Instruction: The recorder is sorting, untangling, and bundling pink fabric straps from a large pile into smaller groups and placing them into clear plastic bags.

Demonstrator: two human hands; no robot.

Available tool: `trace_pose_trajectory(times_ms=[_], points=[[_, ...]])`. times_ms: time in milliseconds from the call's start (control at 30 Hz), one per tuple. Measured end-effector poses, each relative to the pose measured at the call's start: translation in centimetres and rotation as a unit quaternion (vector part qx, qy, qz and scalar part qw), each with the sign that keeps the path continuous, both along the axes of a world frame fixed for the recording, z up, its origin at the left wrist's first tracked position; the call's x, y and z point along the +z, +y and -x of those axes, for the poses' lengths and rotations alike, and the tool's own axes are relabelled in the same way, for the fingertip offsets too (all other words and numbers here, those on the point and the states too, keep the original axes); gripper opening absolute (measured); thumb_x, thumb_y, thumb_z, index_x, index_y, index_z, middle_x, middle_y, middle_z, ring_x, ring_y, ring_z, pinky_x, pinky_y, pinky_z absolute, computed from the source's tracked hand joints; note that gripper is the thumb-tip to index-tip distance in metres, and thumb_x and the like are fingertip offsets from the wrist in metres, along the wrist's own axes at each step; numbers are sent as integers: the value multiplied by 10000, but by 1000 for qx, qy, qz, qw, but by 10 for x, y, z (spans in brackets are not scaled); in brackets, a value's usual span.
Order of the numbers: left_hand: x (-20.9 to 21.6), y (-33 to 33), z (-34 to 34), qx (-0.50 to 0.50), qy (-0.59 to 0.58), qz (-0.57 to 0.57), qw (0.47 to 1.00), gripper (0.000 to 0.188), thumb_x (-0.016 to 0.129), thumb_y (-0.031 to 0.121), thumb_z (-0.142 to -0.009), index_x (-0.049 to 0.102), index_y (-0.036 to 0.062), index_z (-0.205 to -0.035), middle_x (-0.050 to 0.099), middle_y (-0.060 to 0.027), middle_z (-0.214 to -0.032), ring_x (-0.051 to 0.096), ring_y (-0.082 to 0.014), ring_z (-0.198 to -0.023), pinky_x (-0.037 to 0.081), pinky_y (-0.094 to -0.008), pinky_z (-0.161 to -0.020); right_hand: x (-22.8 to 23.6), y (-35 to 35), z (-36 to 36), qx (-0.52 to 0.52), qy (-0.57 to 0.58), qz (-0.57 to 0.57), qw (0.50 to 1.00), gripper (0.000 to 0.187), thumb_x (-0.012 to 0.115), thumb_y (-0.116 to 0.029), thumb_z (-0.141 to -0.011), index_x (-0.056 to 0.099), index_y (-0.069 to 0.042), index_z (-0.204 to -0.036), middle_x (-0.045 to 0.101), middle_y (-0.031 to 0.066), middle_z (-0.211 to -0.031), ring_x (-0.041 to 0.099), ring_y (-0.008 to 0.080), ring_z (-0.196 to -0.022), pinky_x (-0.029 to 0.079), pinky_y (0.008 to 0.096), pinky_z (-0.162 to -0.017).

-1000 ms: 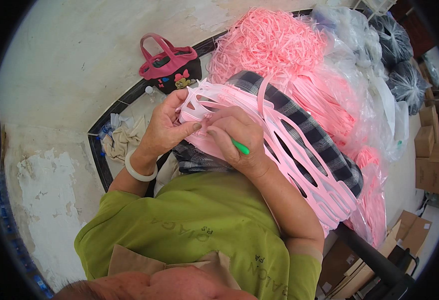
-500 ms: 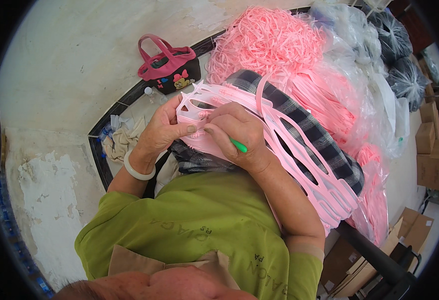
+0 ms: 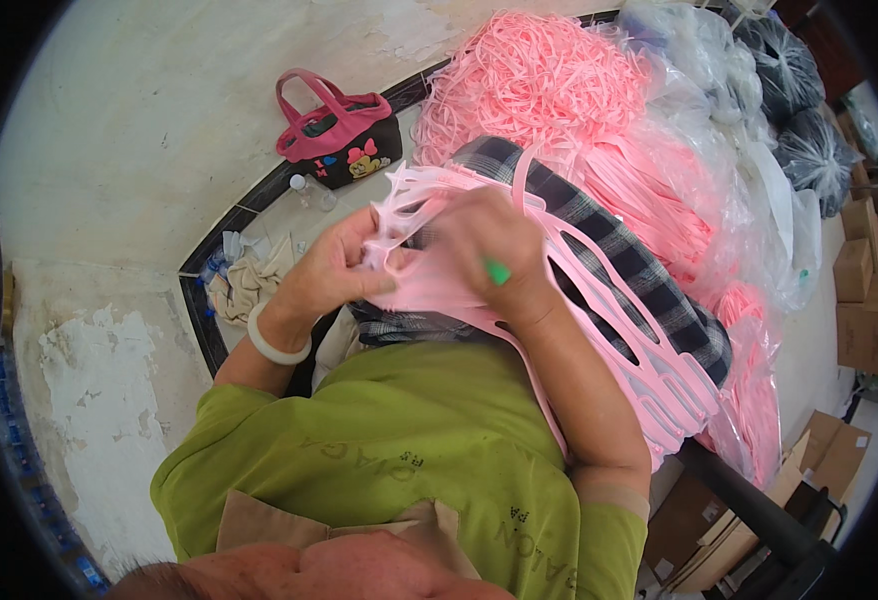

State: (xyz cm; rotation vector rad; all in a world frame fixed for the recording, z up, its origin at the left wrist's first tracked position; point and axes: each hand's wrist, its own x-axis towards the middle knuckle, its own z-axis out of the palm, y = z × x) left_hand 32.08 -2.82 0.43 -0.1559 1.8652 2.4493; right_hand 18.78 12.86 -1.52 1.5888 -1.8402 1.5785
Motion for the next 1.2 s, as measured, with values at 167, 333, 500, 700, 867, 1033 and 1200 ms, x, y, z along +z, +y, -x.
trace_pose_trajectory(times_ms=[167,333,500,700,867,1033,1200], points=[[-1,-1,1,16,-49,6,999,569,631,9,-765,358,1,-1264,590,-91,-1050,555,-149,-1001,436,-256,-853,12,12,6,-15,-148,8,989,56,578,2,-786,607,25,-743,600,116,-735,571,211,-651,458,281,-587],[-18,-12,4,-38,-75,-173,981,397,642,89,-789,488,-9,-1141,599,-91,-1036,582,-145,-935,443,-240,-839,20,10,5,-8,-135,40,990,64,583,-7,-795,614,28,-751,596,115,-714,562,205,-642,450,276,-579],[-14,-10,4,-150,-59,-164,973,424,716,203,-743,560,-43,-1052,587,-36,-850,552,-108,-749,431,-216,-686,5,10,15,-18,-185,22,982,91,571,-34,-804,612,27,-751,599,121,-739,561,205,-663,443,279,-598],[16,3,25,-62,29,-147,987,541,679,141,-773,458,-35,-1234,573,-32,-930,536,-96,-814,428,-234,-761,30,16,30,30,-331,27,943,281,462,-163,-896,600,33,-750,612,92,-757,559,181,-700,441,310,-686],[18,-4,46,-48,119,53,990,624,569,-43,-798,298,-28,-1360,375,-117,-1365,406,-154,-1203,334,-289,-989,76,45,45,50,-397,19,916,305,430,-188,-907,593,23,-759,594,76,-707,547,120,-666,437,266,-615],[19,13,54,-57,171,175,968,673,607,3,-805,254,-17,-1378,362,-112,-1373,419,-174,-1205,333,-303,-995,53,9,14,5,-210,-162,964,147,640,-133,-755,614,-4,-821,609,113,-728,594,220,-616,455,329,-570],[15,9,54,-38,97,-28,994,690,609,33,-820,221,-10,-1389,456,-100,-1276,459,-172,-1160,354,-294,-978,44,2,5,-72,5,-99,992,118,651,-82,-696,557,-36,-749,528,121,-640,546,319,-580,434,377,-506]])
